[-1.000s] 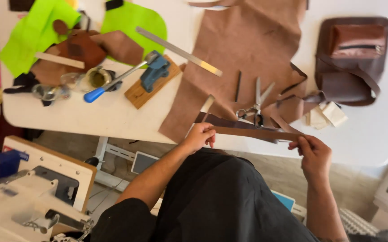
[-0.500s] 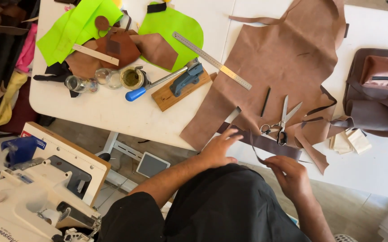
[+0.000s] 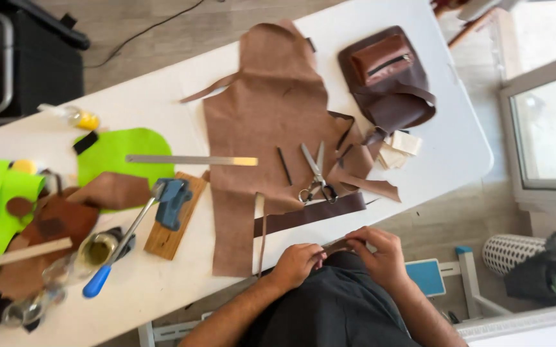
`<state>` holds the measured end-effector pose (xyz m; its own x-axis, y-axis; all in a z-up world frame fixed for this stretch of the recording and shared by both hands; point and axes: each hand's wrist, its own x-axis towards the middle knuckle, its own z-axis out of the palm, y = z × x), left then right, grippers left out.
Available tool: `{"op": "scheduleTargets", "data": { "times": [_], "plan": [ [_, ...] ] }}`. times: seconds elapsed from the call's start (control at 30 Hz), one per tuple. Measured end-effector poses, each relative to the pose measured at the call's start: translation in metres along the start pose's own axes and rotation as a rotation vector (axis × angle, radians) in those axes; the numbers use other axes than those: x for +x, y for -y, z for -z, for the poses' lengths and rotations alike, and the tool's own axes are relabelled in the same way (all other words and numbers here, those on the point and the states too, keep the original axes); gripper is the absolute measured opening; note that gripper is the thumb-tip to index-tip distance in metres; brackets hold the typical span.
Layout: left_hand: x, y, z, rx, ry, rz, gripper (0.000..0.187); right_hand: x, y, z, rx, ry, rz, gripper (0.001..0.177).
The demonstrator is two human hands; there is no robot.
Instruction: Cutting a strip of leather from a hide with scissors and applying adhesive to the strip at a sewing station.
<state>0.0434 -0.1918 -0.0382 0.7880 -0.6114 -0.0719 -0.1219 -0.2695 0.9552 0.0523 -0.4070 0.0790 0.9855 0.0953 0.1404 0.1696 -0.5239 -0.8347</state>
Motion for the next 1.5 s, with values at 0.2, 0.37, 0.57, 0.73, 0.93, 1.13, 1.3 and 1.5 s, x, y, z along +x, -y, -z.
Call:
{"op": "scheduleTargets", "data": {
  "times": [0.2,0.37,0.57,0.73,0.93,1.13,1.3,1.5],
  "plan": [
    [0.008,0.033,-0.008,0.116,0.01,0.028,0.021,-0.029,-0.042,0.06,0.066,-0.413,-0.17,0.004],
    [0.022,0.016,-0.023,0.157,0.101,0.085,0.014,-0.035,-0.052,0.083,0.037,-0.495,-0.313,0.005],
    [0.068,-0.007,-0.072,0.183,0.147,0.102,0.015,-0.035,-0.115,0.138,0.15,-0.589,-0.354,0.005],
    [0.136,-0.024,-0.133,0.237,0.13,0.138,0.015,-0.036,-0.191,0.227,0.229,-0.55,-0.319,0.005],
    [0.24,-0.047,-0.233,0.428,0.151,0.107,0.02,-0.042,-0.259,0.354,0.146,-0.365,-0.261,0.005],
    [0.34,-0.062,-0.301,0.398,0.282,0.111,0.01,-0.021,-0.287,0.45,0.083,-0.235,-0.192,0.006],
    [0.42,-0.073,-0.338,0.336,0.292,0.078,0.012,0.012,-0.318,0.472,0.129,-0.241,-0.171,0.003],
    [0.532,-0.127,-0.367,0.085,0.11,0.0,0.086,0.043,-0.355,0.501,0.103,0.03,-0.143,0.006]
  ]
}}
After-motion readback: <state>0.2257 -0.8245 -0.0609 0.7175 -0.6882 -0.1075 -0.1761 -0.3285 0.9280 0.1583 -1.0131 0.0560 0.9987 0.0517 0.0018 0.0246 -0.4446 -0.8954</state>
